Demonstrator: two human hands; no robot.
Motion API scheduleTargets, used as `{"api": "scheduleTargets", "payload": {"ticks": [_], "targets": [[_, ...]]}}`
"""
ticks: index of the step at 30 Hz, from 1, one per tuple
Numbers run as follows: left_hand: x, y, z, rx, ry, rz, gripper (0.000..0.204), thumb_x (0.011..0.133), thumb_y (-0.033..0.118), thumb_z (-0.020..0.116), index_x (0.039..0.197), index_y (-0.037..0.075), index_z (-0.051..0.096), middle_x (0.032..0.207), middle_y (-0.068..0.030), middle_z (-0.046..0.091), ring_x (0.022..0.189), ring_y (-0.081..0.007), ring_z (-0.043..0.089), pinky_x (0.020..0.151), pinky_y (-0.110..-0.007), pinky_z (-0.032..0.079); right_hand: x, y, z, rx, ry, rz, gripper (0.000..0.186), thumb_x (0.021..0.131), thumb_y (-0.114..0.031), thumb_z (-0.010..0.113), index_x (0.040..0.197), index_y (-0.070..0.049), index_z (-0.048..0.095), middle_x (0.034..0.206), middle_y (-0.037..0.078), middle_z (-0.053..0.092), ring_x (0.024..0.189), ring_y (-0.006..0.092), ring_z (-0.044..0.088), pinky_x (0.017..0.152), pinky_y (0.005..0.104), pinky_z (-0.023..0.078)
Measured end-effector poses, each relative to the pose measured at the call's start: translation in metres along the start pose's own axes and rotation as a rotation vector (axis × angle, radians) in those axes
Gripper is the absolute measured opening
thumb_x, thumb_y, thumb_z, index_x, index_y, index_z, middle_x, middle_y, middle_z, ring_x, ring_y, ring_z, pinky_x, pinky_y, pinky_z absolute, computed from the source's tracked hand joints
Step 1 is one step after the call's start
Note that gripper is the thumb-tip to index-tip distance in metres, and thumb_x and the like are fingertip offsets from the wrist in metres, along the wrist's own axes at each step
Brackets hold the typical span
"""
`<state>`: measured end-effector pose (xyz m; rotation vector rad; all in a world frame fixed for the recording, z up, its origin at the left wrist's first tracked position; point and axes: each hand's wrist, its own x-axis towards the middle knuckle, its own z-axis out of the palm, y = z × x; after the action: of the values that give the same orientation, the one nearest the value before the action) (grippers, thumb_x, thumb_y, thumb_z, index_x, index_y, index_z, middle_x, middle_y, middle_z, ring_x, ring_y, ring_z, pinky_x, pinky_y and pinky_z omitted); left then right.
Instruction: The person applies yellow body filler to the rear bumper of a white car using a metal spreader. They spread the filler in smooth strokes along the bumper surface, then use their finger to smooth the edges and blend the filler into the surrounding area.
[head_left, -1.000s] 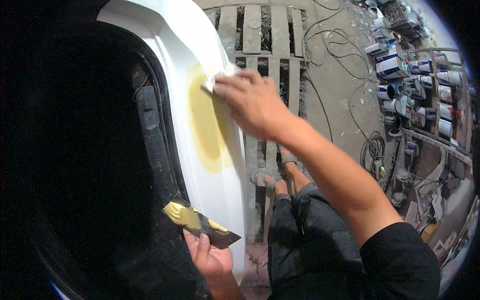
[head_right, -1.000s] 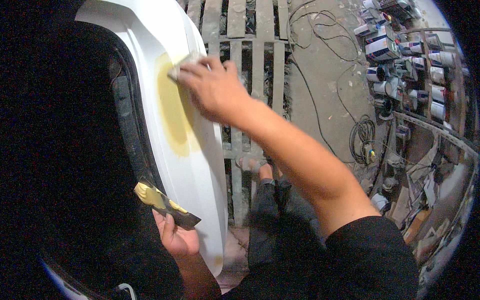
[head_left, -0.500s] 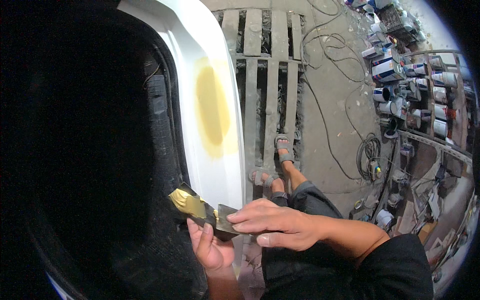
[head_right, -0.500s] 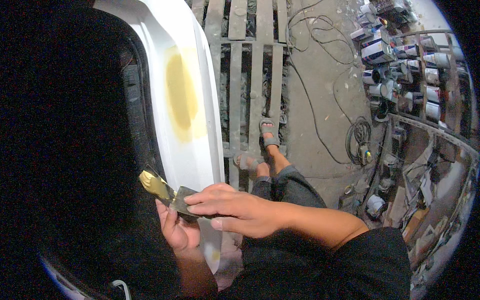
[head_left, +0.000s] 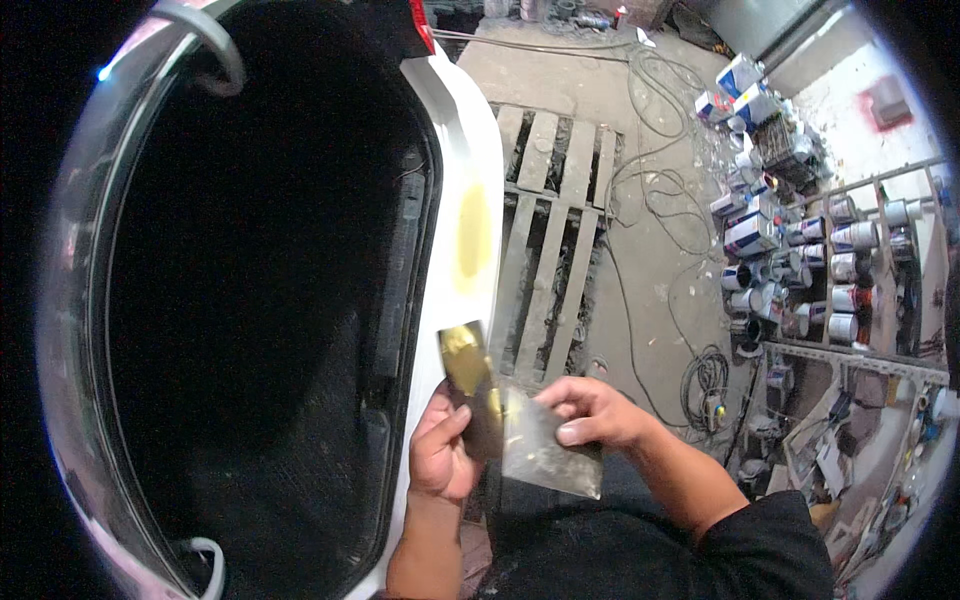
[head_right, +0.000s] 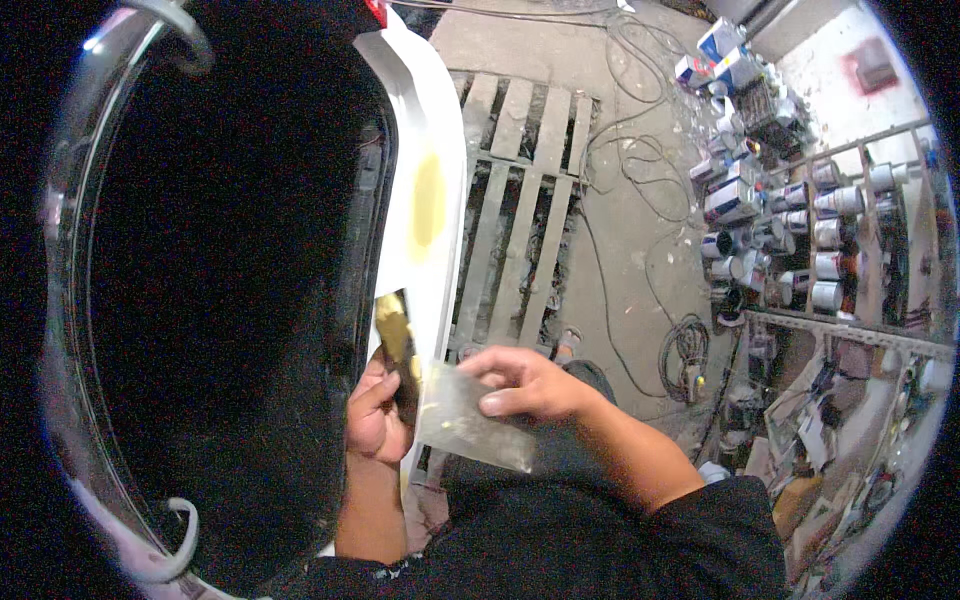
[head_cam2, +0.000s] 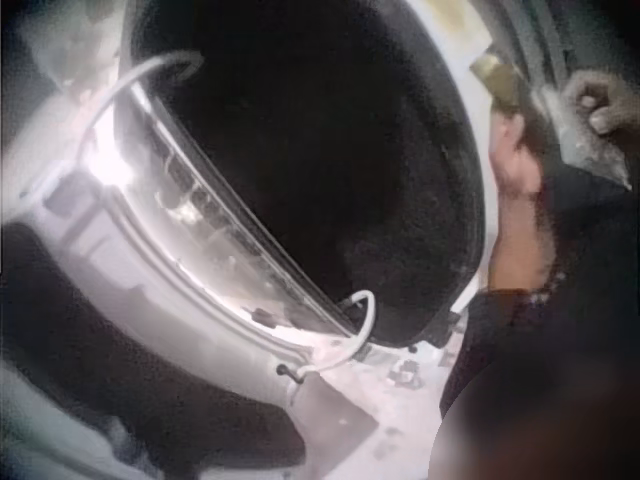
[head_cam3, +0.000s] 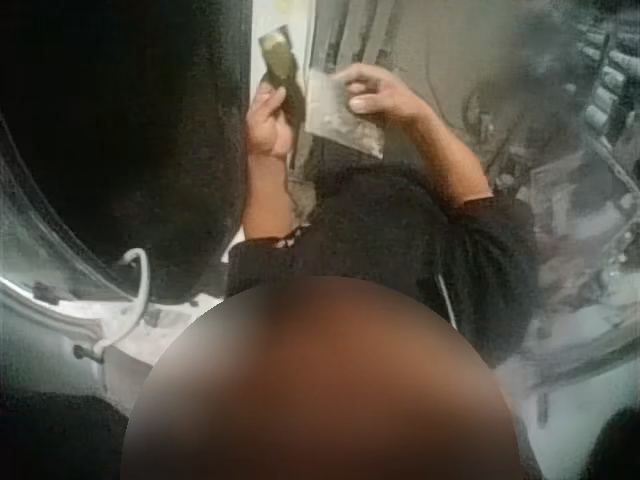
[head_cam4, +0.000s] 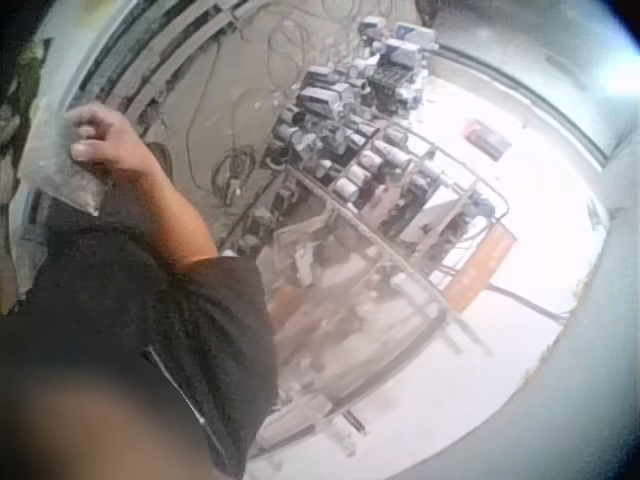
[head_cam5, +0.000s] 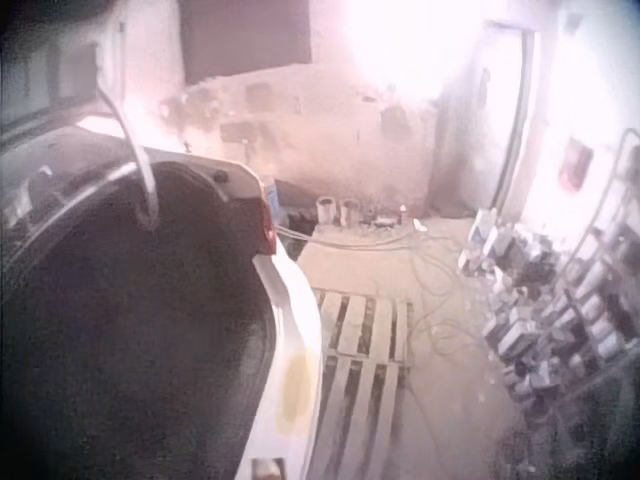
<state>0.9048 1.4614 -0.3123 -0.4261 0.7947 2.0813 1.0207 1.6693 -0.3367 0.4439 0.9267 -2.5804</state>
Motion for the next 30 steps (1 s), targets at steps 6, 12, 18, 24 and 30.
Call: {"api": "scheduleTargets", "payload": {"ticks": [6,12,18,24,30], "targets": [[-0.039,-0.003,0.046,0.031,-0.168,0.088,0.05,0.093,-0.002,0.051,0.142,0.002,0.046,0.133,-0.0168,0.061,0.122,-0.0308,0.06,0.108,-0.047,0.046,0.008,-0.036,0.006,-0.07,-0.064,-0.19,0.043,0.088,-0.005,0.073,0.128,-0.002,0.056,0.116,0.007,0.067,0.103,0.0167,0.065,0.092,0.035,0.052],[-0.079,-0.05,0.091,0.227,-0.164,0.631,0.056,0.094,-0.005,0.048,0.148,0.008,0.04,0.14,-0.0149,0.055,0.129,-0.0316,0.054,0.107,-0.051,0.046,-0.071,-0.074,-0.012,-0.207,0.014,-0.409,0.046,0.088,-0.007,0.072,0.129,-0.001,0.054,0.118,0.009,0.066,0.105,0.0192,0.064,0.094,0.0353,0.052],[-0.131,-0.143,0.144,0.2,-0.245,0.791,0.055,0.099,-0.001,0.05,0.151,0.012,0.035,0.146,-0.0105,0.049,0.134,-0.0321,0.049,0.111,-0.054,0.042,-0.173,-0.076,0.004,-0.667,-0.049,-0.468,0.042,0.093,-0.003,0.067,0.133,0.002,0.053,0.122,0.009,0.064,0.114,0.0152,0.06,0.1,0.0343,0.049],[-0.191,-0.173,0.162,0.819,-0.083,0.776,0.045,0.101,-0.003,0.049,0.146,0.001,0.045,0.134,-0.0124,0.056,0.113,-0.0239,0.059,0.097,-0.042,0.052,-0.208,-0.093,0.029,-0.606,-0.269,-0.493,0.042,0.094,-0.001,0.066,0.133,0.002,0.052,0.123,0.01,0.063,0.115,0.0162,0.06,0.101,0.0347,0.048],[-0.243,-0.171,0.151,1.531,0.132,0.978,0.05,0.095,-0.005,0.055,0.144,0.006,0.051,0.123,-0.0191,0.061,0.103,-0.0305,0.065,0.091,-0.035,0.051,-0.217,-0.111,0.065,-0.474,-0.563,-0.566,0.044,0.092,0.001,0.067,0.134,0.004,0.054,0.125,0.012,0.065,0.115,0.0189,0.062,0.1,0.0355,0.049]]}}
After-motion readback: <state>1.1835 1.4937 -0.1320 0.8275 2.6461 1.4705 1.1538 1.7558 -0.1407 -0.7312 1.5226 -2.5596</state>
